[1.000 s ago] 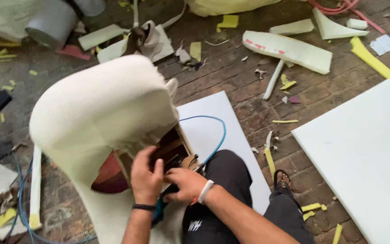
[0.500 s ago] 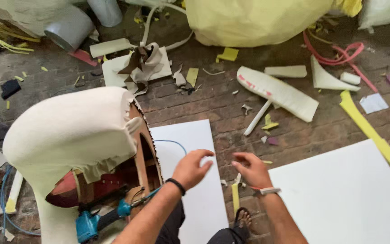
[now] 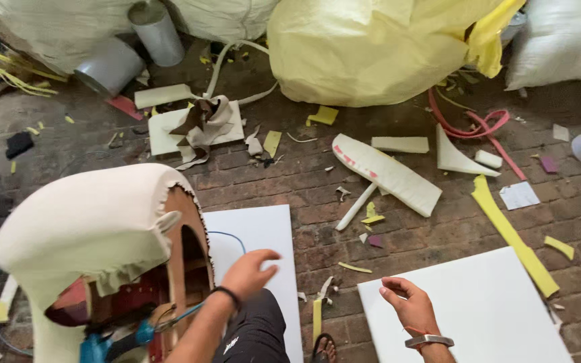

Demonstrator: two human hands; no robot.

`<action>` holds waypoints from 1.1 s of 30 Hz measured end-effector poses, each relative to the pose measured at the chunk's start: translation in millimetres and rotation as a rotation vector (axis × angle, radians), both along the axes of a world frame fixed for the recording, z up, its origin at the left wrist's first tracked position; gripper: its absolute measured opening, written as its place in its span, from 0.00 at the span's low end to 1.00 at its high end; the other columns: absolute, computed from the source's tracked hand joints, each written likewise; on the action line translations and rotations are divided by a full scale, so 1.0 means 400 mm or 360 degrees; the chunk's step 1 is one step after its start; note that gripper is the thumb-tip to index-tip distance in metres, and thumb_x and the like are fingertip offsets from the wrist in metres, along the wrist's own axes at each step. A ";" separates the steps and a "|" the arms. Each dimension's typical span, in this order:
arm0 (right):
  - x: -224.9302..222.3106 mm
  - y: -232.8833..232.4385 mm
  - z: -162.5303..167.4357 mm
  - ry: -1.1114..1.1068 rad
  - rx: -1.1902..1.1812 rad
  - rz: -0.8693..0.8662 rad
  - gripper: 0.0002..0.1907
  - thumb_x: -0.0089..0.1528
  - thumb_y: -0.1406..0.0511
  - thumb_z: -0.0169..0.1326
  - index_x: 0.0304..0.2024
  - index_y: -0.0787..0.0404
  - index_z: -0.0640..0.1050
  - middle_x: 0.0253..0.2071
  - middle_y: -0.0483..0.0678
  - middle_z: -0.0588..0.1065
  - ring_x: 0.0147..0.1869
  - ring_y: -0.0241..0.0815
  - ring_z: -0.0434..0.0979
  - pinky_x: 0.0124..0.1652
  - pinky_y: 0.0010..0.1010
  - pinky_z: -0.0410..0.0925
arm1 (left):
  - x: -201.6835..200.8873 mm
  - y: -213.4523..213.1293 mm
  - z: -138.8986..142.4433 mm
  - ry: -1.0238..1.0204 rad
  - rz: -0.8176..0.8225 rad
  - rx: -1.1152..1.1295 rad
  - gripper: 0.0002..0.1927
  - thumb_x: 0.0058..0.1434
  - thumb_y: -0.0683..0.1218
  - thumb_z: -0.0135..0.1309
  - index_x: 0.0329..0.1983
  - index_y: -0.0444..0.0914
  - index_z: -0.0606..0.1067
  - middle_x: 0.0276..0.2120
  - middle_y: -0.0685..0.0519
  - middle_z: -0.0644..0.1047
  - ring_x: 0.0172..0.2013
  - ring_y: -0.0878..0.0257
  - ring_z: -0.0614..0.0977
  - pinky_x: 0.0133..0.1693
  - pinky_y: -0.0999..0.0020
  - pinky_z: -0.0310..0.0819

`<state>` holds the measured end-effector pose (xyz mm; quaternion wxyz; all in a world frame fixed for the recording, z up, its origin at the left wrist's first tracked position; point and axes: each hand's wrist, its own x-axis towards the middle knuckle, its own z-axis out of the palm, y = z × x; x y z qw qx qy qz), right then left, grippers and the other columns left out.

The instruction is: The person uses a pneumatic staple gun to attach a white fabric cover to a wooden chair frame. They pull and smooth the fabric while stapling along the edges of the headrest and backrest, then reload the staple gun from a nearby container and continue securing the fabric.

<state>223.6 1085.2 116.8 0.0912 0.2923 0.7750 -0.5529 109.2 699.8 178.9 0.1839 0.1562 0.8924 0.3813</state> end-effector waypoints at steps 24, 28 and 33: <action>-0.914 0.029 0.109 -0.0126 0.0042 0.0028 0.15 0.59 0.64 0.63 0.49 0.60 0.84 0.44 0.47 0.83 0.48 0.38 0.79 0.47 0.33 0.71 | -0.684 -0.129 -0.186 -0.0345 0.0597 -0.0119 0.17 0.61 0.51 0.53 0.53 0.44 0.78 0.50 0.50 0.82 0.52 0.54 0.83 0.53 0.60 0.77; -1.070 -0.024 0.073 0.0031 0.0010 0.0358 0.15 0.60 0.64 0.62 0.49 0.61 0.84 0.44 0.47 0.83 0.48 0.36 0.80 0.50 0.30 0.70 | -0.637 -0.127 -0.173 -0.0356 0.0735 -0.0197 0.17 0.61 0.50 0.53 0.52 0.45 0.78 0.50 0.50 0.82 0.52 0.52 0.82 0.53 0.59 0.75; -1.254 -0.179 0.045 0.0004 -0.0096 0.0932 0.16 0.59 0.64 0.63 0.48 0.61 0.84 0.42 0.45 0.83 0.48 0.36 0.79 0.49 0.30 0.70 | -0.428 -0.172 -0.184 -0.0415 0.1149 -0.0257 0.17 0.61 0.51 0.55 0.53 0.45 0.78 0.49 0.49 0.82 0.51 0.51 0.82 0.54 0.58 0.75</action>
